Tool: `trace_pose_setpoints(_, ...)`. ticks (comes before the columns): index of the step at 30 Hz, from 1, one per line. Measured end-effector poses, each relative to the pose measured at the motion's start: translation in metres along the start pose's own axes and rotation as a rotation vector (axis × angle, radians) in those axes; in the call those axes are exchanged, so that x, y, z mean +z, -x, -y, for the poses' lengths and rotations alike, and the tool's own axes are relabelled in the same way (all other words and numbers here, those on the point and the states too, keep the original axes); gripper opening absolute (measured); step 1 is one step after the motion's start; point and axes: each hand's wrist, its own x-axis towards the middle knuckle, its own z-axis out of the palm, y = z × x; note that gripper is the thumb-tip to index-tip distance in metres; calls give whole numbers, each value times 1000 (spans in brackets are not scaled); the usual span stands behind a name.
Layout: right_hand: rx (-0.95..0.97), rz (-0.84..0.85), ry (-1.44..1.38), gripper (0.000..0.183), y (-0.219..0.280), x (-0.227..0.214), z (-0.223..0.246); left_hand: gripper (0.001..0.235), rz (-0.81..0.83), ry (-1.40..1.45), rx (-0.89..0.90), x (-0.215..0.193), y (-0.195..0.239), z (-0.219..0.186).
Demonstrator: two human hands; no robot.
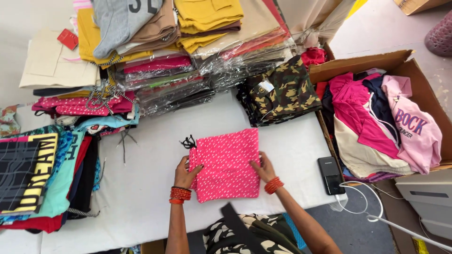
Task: The person folds a camouflage-patterned garment and places it on a stack. They then unfold, smooth, and fold a pink polka-dotted long-sleeved shirt, followed by a solid pink t-shirt, placing each folded item on a pile.
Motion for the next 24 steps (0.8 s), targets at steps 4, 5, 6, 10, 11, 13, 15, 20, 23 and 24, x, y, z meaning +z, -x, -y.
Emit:
trace_pose_setpoints(4,-165,-76,-12,49,-29,-73,30,52,57,39,128,46,-37,-26)
trace_pose_setpoints(5,-219,-145,-10,49,-38,-92,43,49,103,70,211,60,-51,-32)
trace_pose_setpoints(6,-273,-215,-8,49,-46,-111,56,46,150,100,293,75,-64,-38)
trace_pose_setpoints(10,-406,-359,13,49,-76,-176,105,46,210,146,361,143,-116,-68)
trace_pose_setpoints(11,-402,-434,113,48,-84,-188,116,46,211,130,364,160,-132,-72)
trace_pose_setpoints(13,-403,-512,212,46,-106,-210,129,46,214,115,376,191,-165,-77)
trace_pose_setpoints(15,-305,-594,331,45,-132,-230,131,47,239,223,342,220,-195,-76)
trace_pose_setpoints(20,-289,-600,325,44,-198,-261,134,48,192,176,303,256,-239,-98)
trace_pose_setpoints(23,-281,-603,384,44,-236,-277,132,49,156,165,270,268,-263,-98)
trace_pose_setpoints(24,-302,-600,400,42,-248,-282,131,51,142,181,262,272,-271,-97)
